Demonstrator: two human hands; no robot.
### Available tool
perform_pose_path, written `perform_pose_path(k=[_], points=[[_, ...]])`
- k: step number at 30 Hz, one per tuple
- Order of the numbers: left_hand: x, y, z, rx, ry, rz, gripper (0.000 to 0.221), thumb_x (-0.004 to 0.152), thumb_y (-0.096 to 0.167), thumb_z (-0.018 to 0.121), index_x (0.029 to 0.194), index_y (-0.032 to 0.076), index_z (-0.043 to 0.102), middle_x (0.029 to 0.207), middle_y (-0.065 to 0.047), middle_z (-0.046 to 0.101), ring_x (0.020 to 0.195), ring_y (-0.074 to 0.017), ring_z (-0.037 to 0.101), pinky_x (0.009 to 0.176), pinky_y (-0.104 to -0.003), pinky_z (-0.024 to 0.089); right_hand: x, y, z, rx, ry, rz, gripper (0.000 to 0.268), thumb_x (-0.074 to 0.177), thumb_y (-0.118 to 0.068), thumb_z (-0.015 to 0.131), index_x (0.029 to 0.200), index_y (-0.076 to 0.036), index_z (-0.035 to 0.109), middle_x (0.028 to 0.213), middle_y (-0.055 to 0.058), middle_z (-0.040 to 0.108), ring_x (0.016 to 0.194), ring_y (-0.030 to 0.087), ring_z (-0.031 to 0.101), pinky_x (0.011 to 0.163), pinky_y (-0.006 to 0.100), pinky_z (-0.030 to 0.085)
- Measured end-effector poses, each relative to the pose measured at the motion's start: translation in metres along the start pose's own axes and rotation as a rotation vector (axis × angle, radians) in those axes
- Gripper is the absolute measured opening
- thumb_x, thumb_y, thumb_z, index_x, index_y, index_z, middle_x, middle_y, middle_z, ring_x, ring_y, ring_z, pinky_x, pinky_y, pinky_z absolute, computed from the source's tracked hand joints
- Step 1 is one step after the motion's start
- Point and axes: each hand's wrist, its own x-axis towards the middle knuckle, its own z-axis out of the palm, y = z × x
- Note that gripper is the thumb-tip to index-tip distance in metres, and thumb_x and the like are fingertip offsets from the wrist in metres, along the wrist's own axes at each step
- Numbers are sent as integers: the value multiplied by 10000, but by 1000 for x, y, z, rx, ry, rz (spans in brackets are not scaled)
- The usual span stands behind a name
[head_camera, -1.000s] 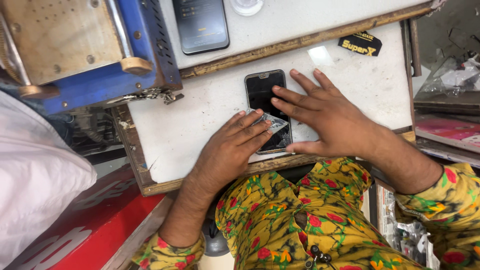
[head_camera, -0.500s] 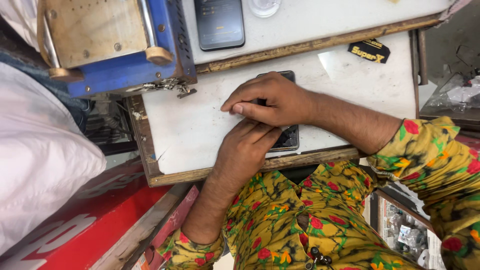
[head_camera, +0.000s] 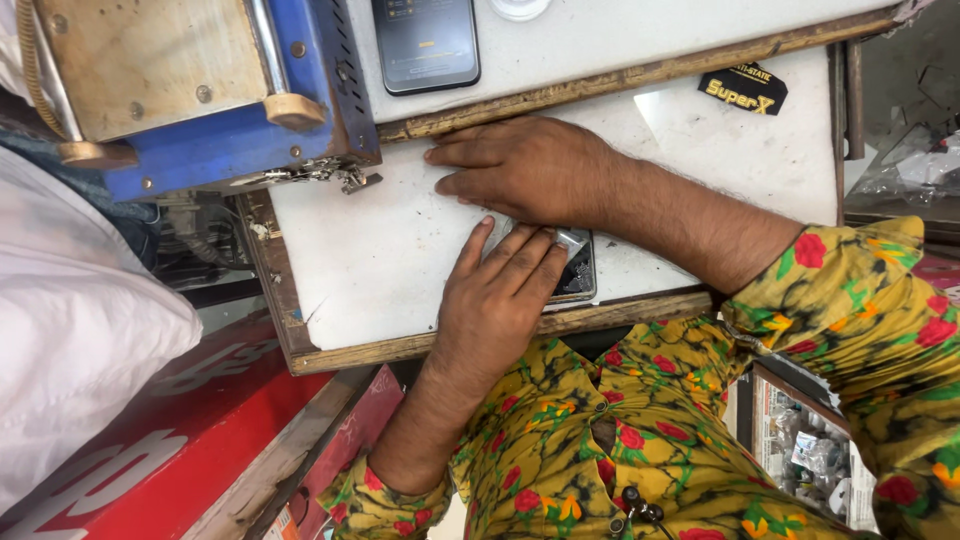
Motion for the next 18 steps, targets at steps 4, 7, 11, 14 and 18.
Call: perform_pose_path(k=[4,7,11,14,18], points=[[-4,9,1,26,-46,-36,358,942,85,626,1285,-5,681,1334,-170,684,1326,-310,618,1173,-511,436,4,-2,-2,-31,-43,32,360,909,-173,658,1262,-136,719,1498,56,599,1220,271,662,972,397,552],[-9,14,6,34,-60,-59,363,969,82,622,1313,-24,674,1364,-196,668,1359,-324,598,1198,-491,431,5,-4,0,-48,-77,66,388,909,-165,646,1290,-175,718,1521,27,581,1202,251,667,957,397,554],[-14,22,14,66,-44,-94,369,971,80,610,1315,-37,673,1369,-212,664,1364,-342,592,1197,-494,432,7,-4,0,-47,-84,89,399,914,-157,643,1304,-205,715,1527,6,572,1203,240,664,958,396,554],[-16,28,19,76,-42,-126,357,978,81,599,1303,-44,674,1365,-217,664,1356,-345,598,1191,-504,431,6,-5,1,-35,-80,96,408,912,-147,638,1308,-209,713,1528,1,570,1209,236,663,964,396,553],[-17,36,22,71,-22,-174,359,972,74,600,1299,-55,670,1360,-237,662,1348,-356,602,1185,-509,427,5,-5,-1,-61,-74,89,429,881,-140,634,1295,-213,717,1514,0,574,1215,245,659,957,405,548]])
